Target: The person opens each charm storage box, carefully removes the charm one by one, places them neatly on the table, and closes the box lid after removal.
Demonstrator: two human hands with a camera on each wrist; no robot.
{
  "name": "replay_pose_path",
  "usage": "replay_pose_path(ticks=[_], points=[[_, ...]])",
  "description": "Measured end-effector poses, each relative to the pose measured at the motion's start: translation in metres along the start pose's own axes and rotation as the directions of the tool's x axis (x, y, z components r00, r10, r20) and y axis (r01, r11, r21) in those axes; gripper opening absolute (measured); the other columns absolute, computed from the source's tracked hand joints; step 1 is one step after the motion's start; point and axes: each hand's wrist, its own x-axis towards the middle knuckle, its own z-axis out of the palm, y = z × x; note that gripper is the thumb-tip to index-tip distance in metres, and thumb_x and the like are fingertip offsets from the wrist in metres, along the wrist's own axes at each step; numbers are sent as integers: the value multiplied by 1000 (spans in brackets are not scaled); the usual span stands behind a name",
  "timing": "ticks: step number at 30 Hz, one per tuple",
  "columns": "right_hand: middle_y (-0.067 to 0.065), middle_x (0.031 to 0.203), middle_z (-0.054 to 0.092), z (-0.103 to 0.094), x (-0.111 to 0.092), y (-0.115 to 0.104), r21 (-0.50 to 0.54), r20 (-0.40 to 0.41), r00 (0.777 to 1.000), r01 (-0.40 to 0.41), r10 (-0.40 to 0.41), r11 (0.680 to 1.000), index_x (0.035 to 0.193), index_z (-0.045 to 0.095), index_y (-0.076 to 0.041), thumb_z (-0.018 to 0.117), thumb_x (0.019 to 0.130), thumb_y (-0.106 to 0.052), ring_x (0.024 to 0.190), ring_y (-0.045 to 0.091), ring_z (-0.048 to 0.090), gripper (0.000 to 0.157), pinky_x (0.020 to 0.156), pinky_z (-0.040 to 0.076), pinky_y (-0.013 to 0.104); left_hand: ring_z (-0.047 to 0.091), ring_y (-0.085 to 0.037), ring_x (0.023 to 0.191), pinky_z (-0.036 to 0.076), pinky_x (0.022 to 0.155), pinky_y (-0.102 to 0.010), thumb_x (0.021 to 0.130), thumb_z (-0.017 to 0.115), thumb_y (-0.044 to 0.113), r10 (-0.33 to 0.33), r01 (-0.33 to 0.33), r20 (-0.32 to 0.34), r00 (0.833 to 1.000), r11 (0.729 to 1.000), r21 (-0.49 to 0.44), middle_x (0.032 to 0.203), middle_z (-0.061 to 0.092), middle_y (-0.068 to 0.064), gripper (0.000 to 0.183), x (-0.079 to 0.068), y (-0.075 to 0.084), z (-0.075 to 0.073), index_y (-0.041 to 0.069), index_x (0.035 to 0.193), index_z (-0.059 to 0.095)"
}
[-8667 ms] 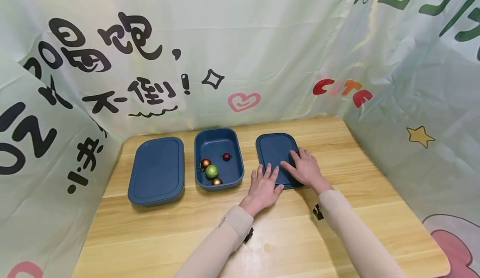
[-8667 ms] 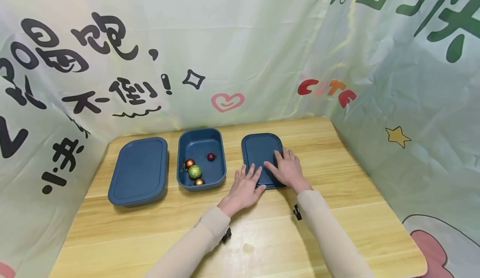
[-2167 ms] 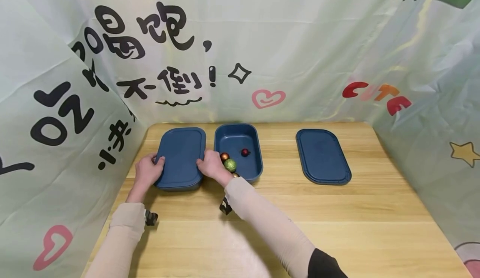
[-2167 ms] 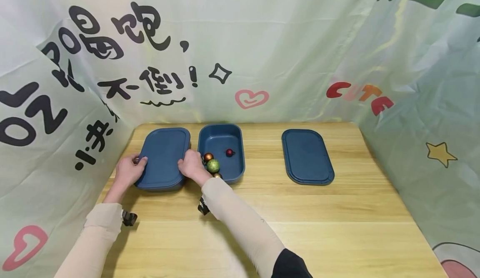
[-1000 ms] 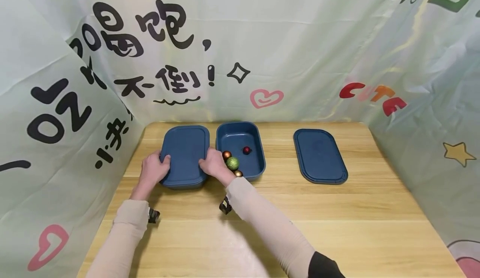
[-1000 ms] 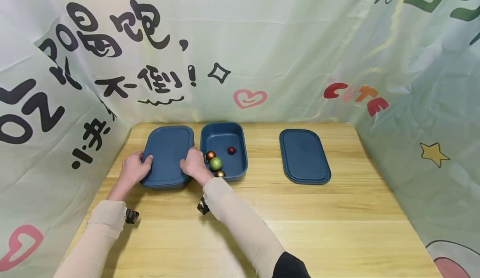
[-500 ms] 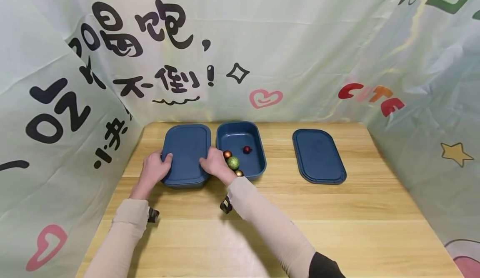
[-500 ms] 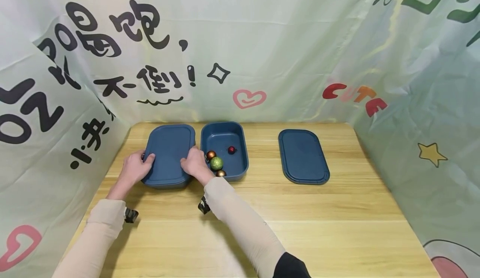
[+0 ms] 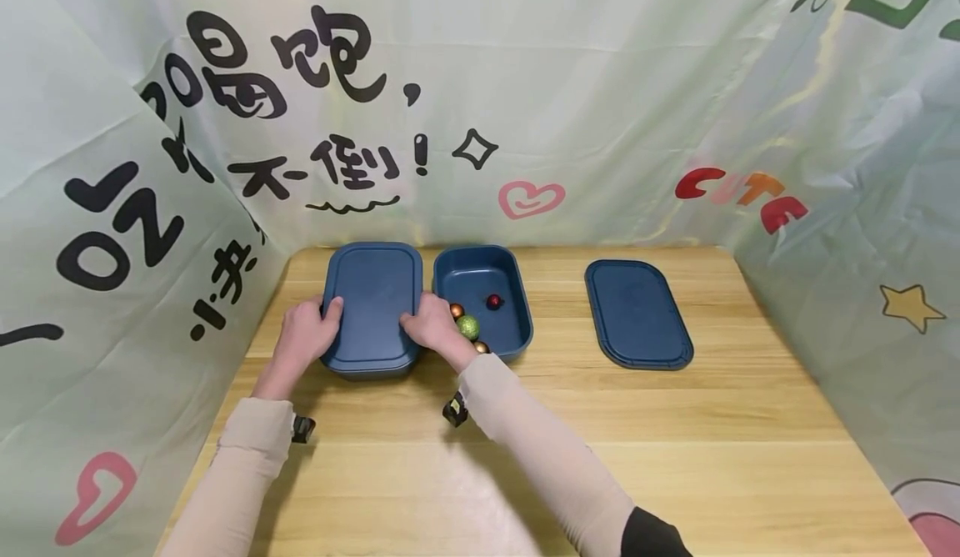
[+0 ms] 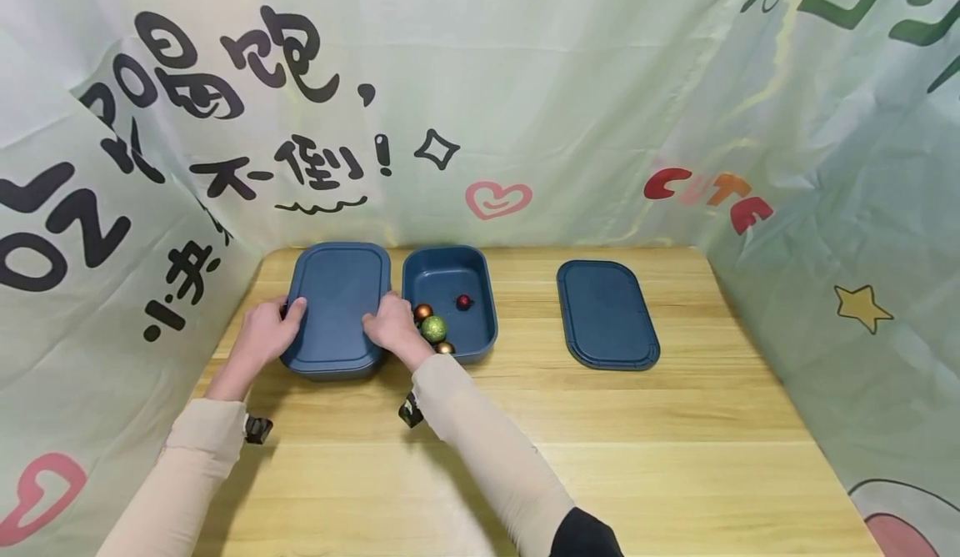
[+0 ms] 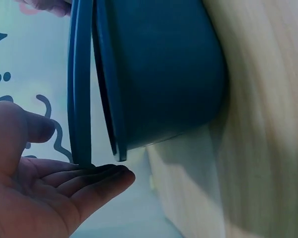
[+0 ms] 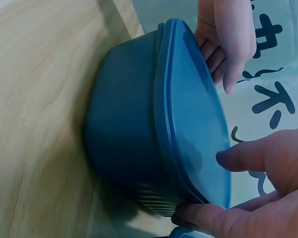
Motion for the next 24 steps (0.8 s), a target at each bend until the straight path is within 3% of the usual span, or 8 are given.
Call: replay_pose_path(ticks=[2, 5, 9, 15, 16, 20, 22, 24], points=[[19, 113, 70, -1, 0, 1, -3, -7, 1000, 7, -7, 1000, 120, 65, 4, 63, 103, -23, 95, 27, 64, 32, 79, 56, 36, 59, -57, 120, 49, 98, -63, 113, 39, 39, 8, -8, -7, 1000, 1000, 2, 127, 64, -40, 56, -1, 2, -2, -10, 126, 63], [18, 110, 71, -2, 1, 3, -8, -19, 1000, 16, -16, 1000, 116, 66, 4, 63, 102, -22, 95, 27, 65, 30, 81, 57, 35, 62, -56, 112, 50, 91, -61, 113, 38, 36, 33, -33, -31, 999, 999, 14, 114, 67, -38, 52, -1, 4, -4, -9, 113, 65], [15, 104, 73, 1, 9, 11, -5, -47, 998, 44, -44, 999, 109, 69, 2, 62, 100, -25, 93, 26, 67, 29, 81, 58, 35, 63, -45, 86, 46, 73, -47, 113, 39, 33, 61, -59, -59, 996, 998, 35, 82, 62, -25, 47, -1, 7, -7, 1, 83, 57], [13, 100, 74, -6, 9, 10, 21, -42, 998, 43, -42, 999, 110, 73, -1, 59, 102, -26, 84, 24, 66, 29, 72, 54, 30, 55, -31, 67, 38, 61, -34, 111, 42, 28, 67, -63, -70, 995, 997, 50, 63, 49, -10, 46, -2, 12, -11, 8, 71, 49], [15, 100, 74, -14, 1, 3, 37, -24, 999, 30, -29, 999, 113, 72, 1, 59, 103, -21, 83, 25, 66, 28, 71, 53, 30, 54, -30, 66, 37, 60, -34, 111, 43, 27, 65, -61, -72, 995, 997, 51, 62, 49, -9, 45, -3, 13, -11, 8, 70, 49], [15, 94, 73, -20, 0, 7, 84, -40, 998, 50, -47, 995, 115, 72, 0, 60, 104, -20, 73, 21, 65, 26, 63, 49, 26, 55, -31, 66, 38, 60, -34, 110, 46, 27, 59, -57, -82, 995, 998, 19, 62, 55, -11, 44, -4, 18, -12, 4, 75, 58], [12, 85, 70, -23, 0, 11, 91, -68, 996, 62, -56, 994, 109, 73, -1, 61, 104, -19, 67, 19, 62, 22, 60, 47, 25, 61, -33, 74, 43, 64, -36, 109, 48, 26, 61, -62, -92, 994, 998, -6, 74, 67, -18, 42, -5, 22, -11, -2, 90, 72], [8, 76, 64, -28, 0, 15, 86, -100, 993, 76, -67, 993, 99, 71, -2, 62, 104, -18, 62, 17, 57, 20, 57, 44, 24, 68, -38, 86, 50, 71, -40, 109, 50, 25, 61, -66, -96, 993, 997, -48, 96, 77, -24, 41, -6, 25, -11, -6, 115, 76]])
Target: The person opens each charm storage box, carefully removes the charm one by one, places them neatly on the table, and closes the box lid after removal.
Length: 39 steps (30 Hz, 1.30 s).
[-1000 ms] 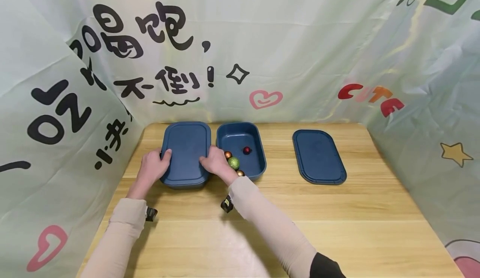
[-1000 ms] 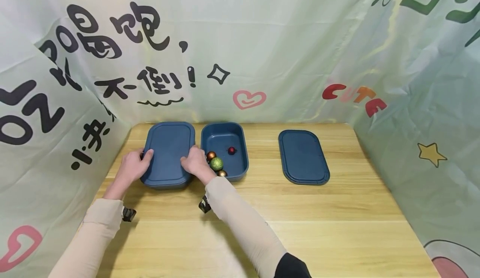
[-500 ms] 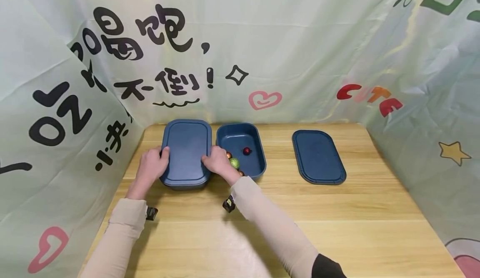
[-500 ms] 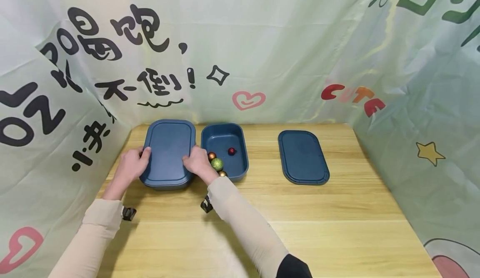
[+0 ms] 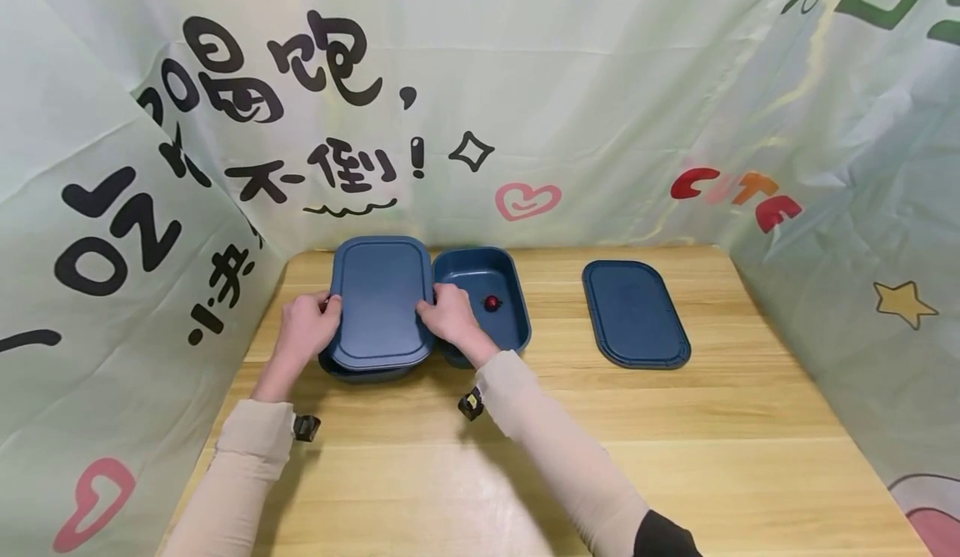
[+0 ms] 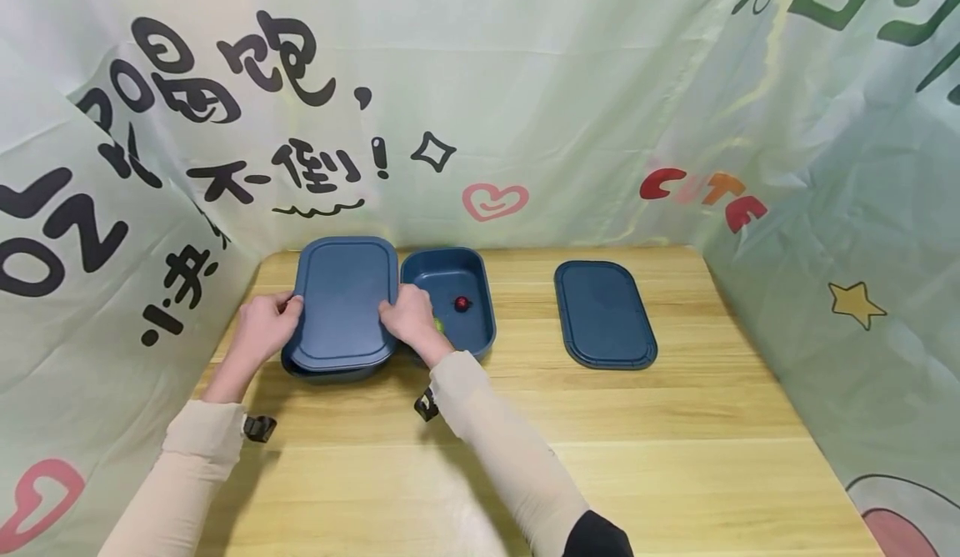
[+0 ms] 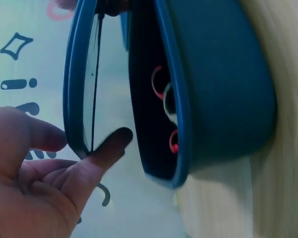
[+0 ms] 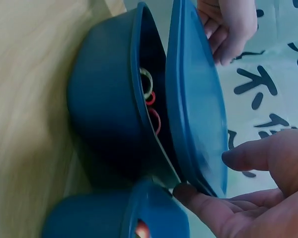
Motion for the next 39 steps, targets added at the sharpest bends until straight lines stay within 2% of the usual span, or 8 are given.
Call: replay_pose_path(ticks=[2, 6, 10, 14, 19, 24, 32, 39], points=[[5, 68, 56, -5, -1, 4, 17, -22, 1000, 11, -10, 1000, 91, 68, -3, 62, 104, -17, 59, 16, 53, 21, 55, 41, 23, 72, -40, 101, 56, 82, -46, 108, 51, 23, -1, 1, -1, 1000, 999, -44, 118, 76, -27, 43, -1, 3, 1, -7, 134, 69], [0, 61, 46, -14, -1, 13, 29, -52, 998, 21, -20, 999, 80, 61, -4, 63, 104, -18, 54, 14, 48, 28, 53, 37, 23, 71, -39, 119, 57, 98, -51, 108, 53, 22, -25, 28, 18, 1000, 987, -156, 133, 69, -27, 45, 0, 10, 4, -5, 143, 61], [4, 63, 58, -22, -1, 23, 43, -59, 998, 8, -6, 999, 94, 72, -2, 63, 104, -18, 53, 13, 51, 22, 55, 40, 23, 70, -28, 123, 57, 94, -27, 108, 56, 22, -57, 64, 33, 998, 958, -279, 136, 68, -24, 44, 3, 17, 10, -3, 143, 63], [16, 84, 76, -29, -2, 32, 36, -67, 998, -12, 15, 999, 113, 77, 0, 63, 105, -19, 63, 17, 64, 24, 65, 50, 27, 73, -6, 92, 52, 72, -10, 107, 59, 23, -88, 111, 73, 993, 898, -426, 133, 70, -24, 45, 5, 25, 18, 0, 145, 62], [21, 116, 78, -38, -3, 41, 24, -72, 996, -42, 44, 999, 132, 71, 2, 63, 105, -19, 96, 29, 77, 35, 87, 62, 38, 66, 11, 74, 55, 67, -14, 107, 60, 25, -110, 163, 130, 985, 832, -531, 137, 68, -25, 47, 6, 35, 27, 2, 149, 59], [21, 128, 74, -47, -5, 46, 20, -100, 993, -57, 59, 998, 139, 67, 2, 65, 104, -19, 113, 31, 75, 41, 96, 61, 44, 69, 7, 72, 57, 64, -15, 107, 61, 26, -130, 195, 152, 980, 791, -580, 138, 68, -22, 47, 8, 46, 34, 5, 149, 60], [24, 129, 73, -65, -8, 58, 51, -155, 985, -68, 75, 996, 140, 64, 6, 64, 104, -18, 120, 35, 72, 43, 99, 60, 45, 76, -1, 76, 62, 69, -21, 107, 63, 25, -81, 186, 178, 981, 673, -716, 137, 68, -24, 48, 14, 71, 43, 4, 150, 58], [25, 131, 71, -82, -12, 68, 82, -166, 979, -103, 116, 991, 142, 63, 5, 62, 105, -20, 122, 36, 69, 44, 101, 58, 48, 76, -1, 83, 63, 73, -23, 106, 65, 25, -25, 161, 186, 982, 622, -767, 137, 68, -25, 49, 20, 99, 52, 4, 150, 59]])
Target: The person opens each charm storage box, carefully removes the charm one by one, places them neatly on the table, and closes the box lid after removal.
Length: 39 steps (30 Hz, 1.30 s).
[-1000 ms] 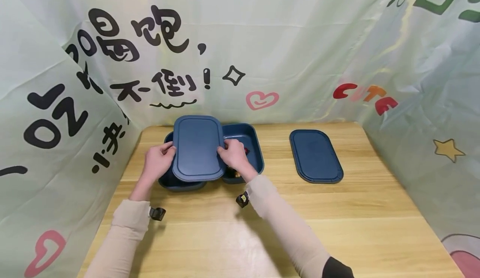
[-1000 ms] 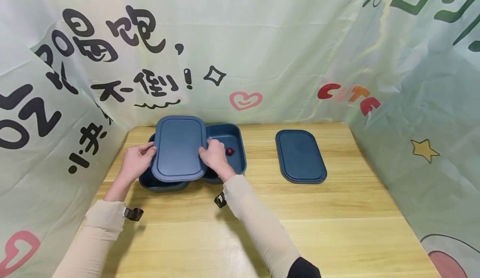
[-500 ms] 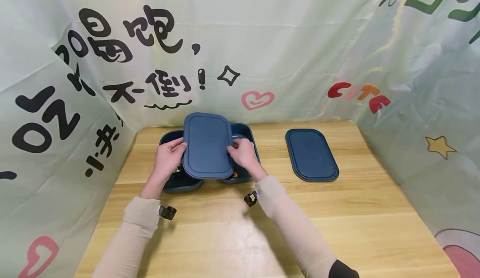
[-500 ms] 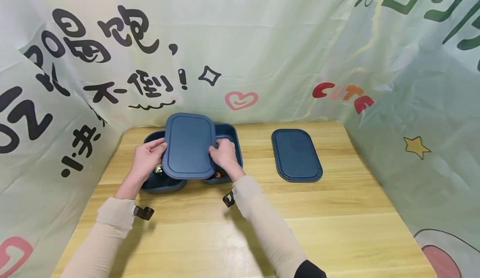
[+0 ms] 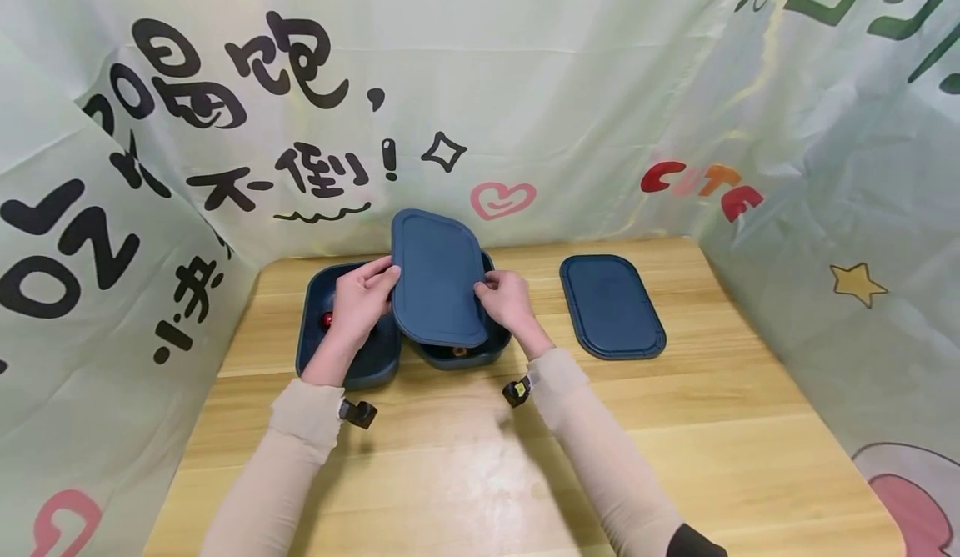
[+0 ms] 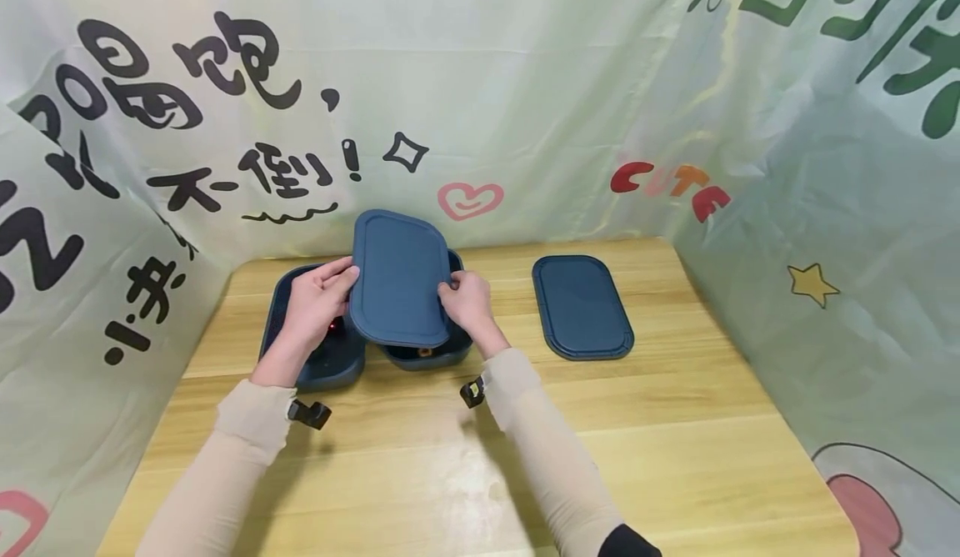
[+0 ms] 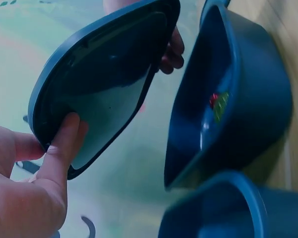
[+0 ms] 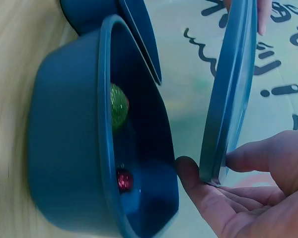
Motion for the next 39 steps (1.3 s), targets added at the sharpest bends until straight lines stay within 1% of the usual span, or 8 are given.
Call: replay_pose_path(ticks=[12, 16, 21, 25, 29, 32, 36, 39], points=[[25, 131, 71, -21, 1, 21, 14, -42, 999, -32, 32, 999, 142, 63, 3, 59, 106, -23, 118, 38, 71, 45, 97, 59, 50, 75, -2, 73, 62, 68, -22, 104, 67, 21, 26, -27, 23, 999, 999, 44, 129, 72, -26, 45, 4, 9, 37, 3, 145, 63], [26, 137, 68, -29, 2, 23, 0, -55, 998, -34, 34, 999, 144, 62, 3, 60, 106, -24, 122, 40, 69, 46, 100, 58, 51, 74, -2, 72, 61, 66, -21, 103, 66, 18, 47, -48, 25, 999, 998, 49, 126, 73, -28, 42, 6, 9, 52, 1, 141, 65], [25, 148, 61, -41, 0, 20, -6, -63, 998, -24, 24, 1000, 145, 62, -1, 61, 106, -25, 132, 41, 62, 47, 105, 55, 52, 72, -2, 68, 59, 63, -21, 102, 68, 18, 58, -59, 17, 998, 996, 71, 122, 75, -26, 39, 7, 7, 68, 1, 137, 68], [22, 147, 63, -49, 1, 16, -8, -42, 999, 3, -3, 1000, 146, 62, -2, 61, 106, -28, 134, 39, 61, 48, 108, 53, 51, 71, -2, 67, 59, 63, -21, 102, 69, 19, 71, -72, 19, 997, 991, 115, 120, 76, -24, 38, 6, 4, 77, 3, 136, 70], [20, 143, 66, -53, 5, 12, 7, -14, 1000, 16, -16, 1000, 144, 64, -3, 61, 107, -31, 131, 36, 63, 47, 108, 53, 50, 70, -4, 67, 60, 65, -24, 102, 68, 19, 89, -93, 38, 995, 987, 134, 118, 77, -23, 38, 3, 2, 85, 4, 137, 70], [19, 141, 67, -56, 10, 7, 3, -6, 999, 37, -37, 999, 142, 66, -4, 62, 107, -32, 127, 36, 65, 45, 107, 54, 50, 74, -9, 72, 61, 66, -24, 102, 69, 20, 95, -101, 49, 994, 985, 140, 117, 78, -21, 38, 0, 1, 92, 4, 137, 70], [18, 136, 70, -58, 14, 1, -27, -6, 997, 74, -74, 997, 138, 69, -4, 62, 107, -34, 118, 35, 68, 44, 103, 56, 48, 79, -16, 78, 63, 68, -27, 102, 70, 21, 116, -123, 52, 992, 978, 170, 115, 80, -16, 37, -4, 2, 104, 5, 135, 71], [17, 134, 72, -60, 15, -2, -39, -5, 997, 76, -76, 996, 136, 71, -6, 62, 107, -36, 113, 34, 68, 44, 101, 57, 47, 79, -17, 77, 64, 69, -30, 102, 70, 20, 142, -151, 61, 988, 972, 179, 113, 81, -15, 35, -6, 2, 114, 5, 134, 72]])
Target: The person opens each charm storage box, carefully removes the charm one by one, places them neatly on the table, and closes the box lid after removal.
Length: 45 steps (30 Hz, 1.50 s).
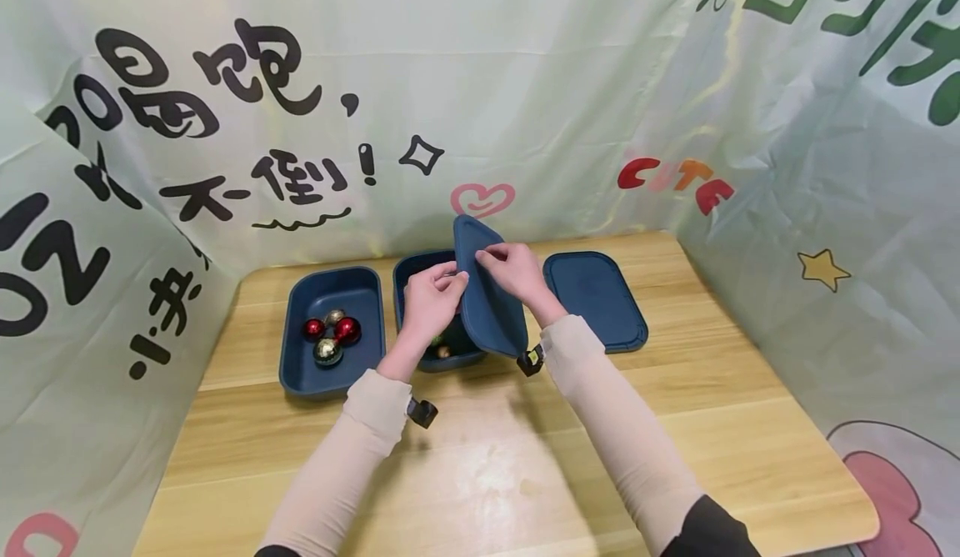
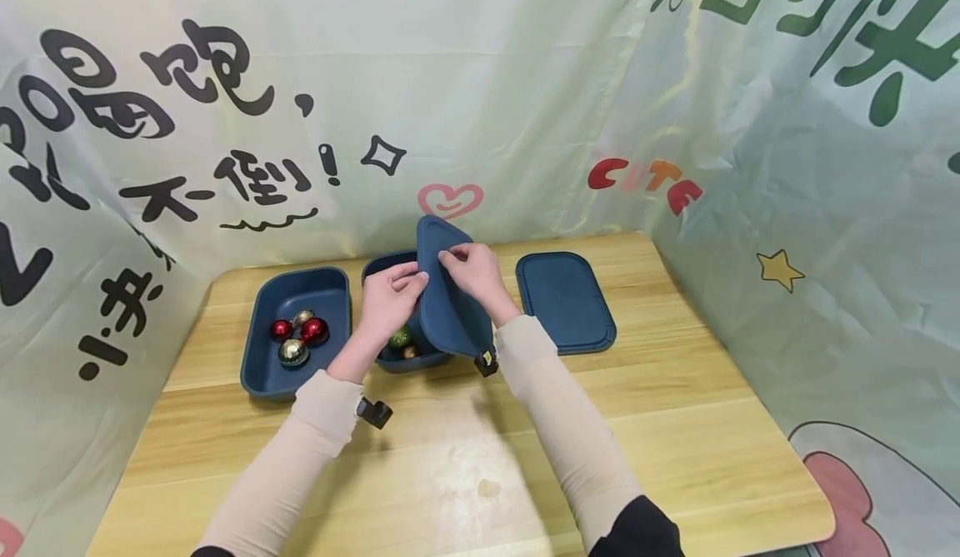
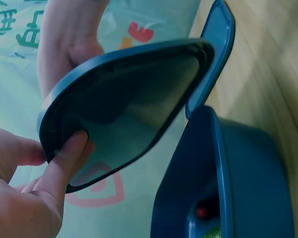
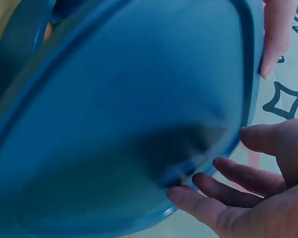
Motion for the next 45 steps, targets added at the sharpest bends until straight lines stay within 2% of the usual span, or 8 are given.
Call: replay_pose_path(ticks=[7, 16, 23, 27, 32, 36, 40, 45], points=[[17, 129, 73, 1, 3, -2, 20, 5, 1000, -27, 27, 999, 134, 73, -6, 61, 107, -41, 108, 33, 68, 45, 94, 57, 45, 77, -18, 72, 60, 65, -26, 101, 72, 18, 57, -56, -7, 998, 995, 82, 102, 83, -12, 33, -5, -3, 15, 2, 130, 74], [13, 99, 71, 2, 5, 0, 130, 28, 998, -50, 47, 990, 126, 76, -6, 63, 105, -42, 75, 19, 68, 43, 73, 61, 32, 81, -25, 92, 64, 82, -44, 100, 71, 17, 114, -116, 22, 993, 971, 209, 101, 83, -11, 31, -6, -4, 24, 0, 126, 76], [-2, 63, 53, 5, 6, 5, 149, 15, 999, -52, 50, 987, 112, 80, -3, 65, 105, -40, 60, 17, 62, 41, 71, 62, 37, 80, -29, 95, 63, 89, -47, 99, 71, 17, 136, -146, 53, 989, 947, 285, 103, 82, -15, 35, -5, -3, 27, -4, 127, 74], [-7, 56, 46, 6, 7, 6, 150, 16, 999, -49, 47, 987, 107, 80, -1, 66, 104, -40, 57, 16, 61, 41, 66, 61, 34, 80, -29, 95, 63, 90, -47, 99, 71, 17, 149, -160, 63, 987, 942, 294, 103, 82, -16, 35, -5, -2, 28, -4, 127, 74], [-7, 57, 41, 5, 7, 8, 208, 37, 996, -86, 80, 974, 106, 77, 5, 67, 104, -34, 55, 18, 57, 41, 72, 65, 44, 81, -29, 92, 63, 86, -46, 98, 72, 17, 164, -178, 70, 984, 932, 317, 101, 82, -15, 32, -4, -2, 31, -2, 123, 76], [-4, 66, 51, 3, 7, 9, 243, 45, 994, -112, 104, 964, 105, 77, 3, 68, 103, -33, 59, 17, 60, 38, 77, 65, 50, 81, -28, 92, 64, 84, -46, 100, 71, 19, 152, -170, 82, 985, 937, 305, 100, 82, -14, 32, -5, -1, 32, -1, 125, 76], [8, 92, 67, 0, 7, 13, 250, 44, 993, -119, 112, 961, 116, 77, 1, 68, 103, -35, 83, 28, 70, 39, 75, 66, 44, 80, -28, 98, 63, 87, -46, 104, 66, 23, 110, -134, 105, 988, 958, 253, 108, 82, -13, 38, -10, -2, 35, 2, 135, 71], [19, 117, 68, -6, 6, 17, 281, 25, 990, -138, 136, 950, 119, 75, 2, 68, 103, -34, 101, 34, 72, 40, 81, 65, 47, 76, -28, 114, 59, 99, -47, 109, 58, 34, 76, -100, 130, 989, 977, 188, 124, 78, -13, 45, -22, -9, 41, 5, 143, 66]])
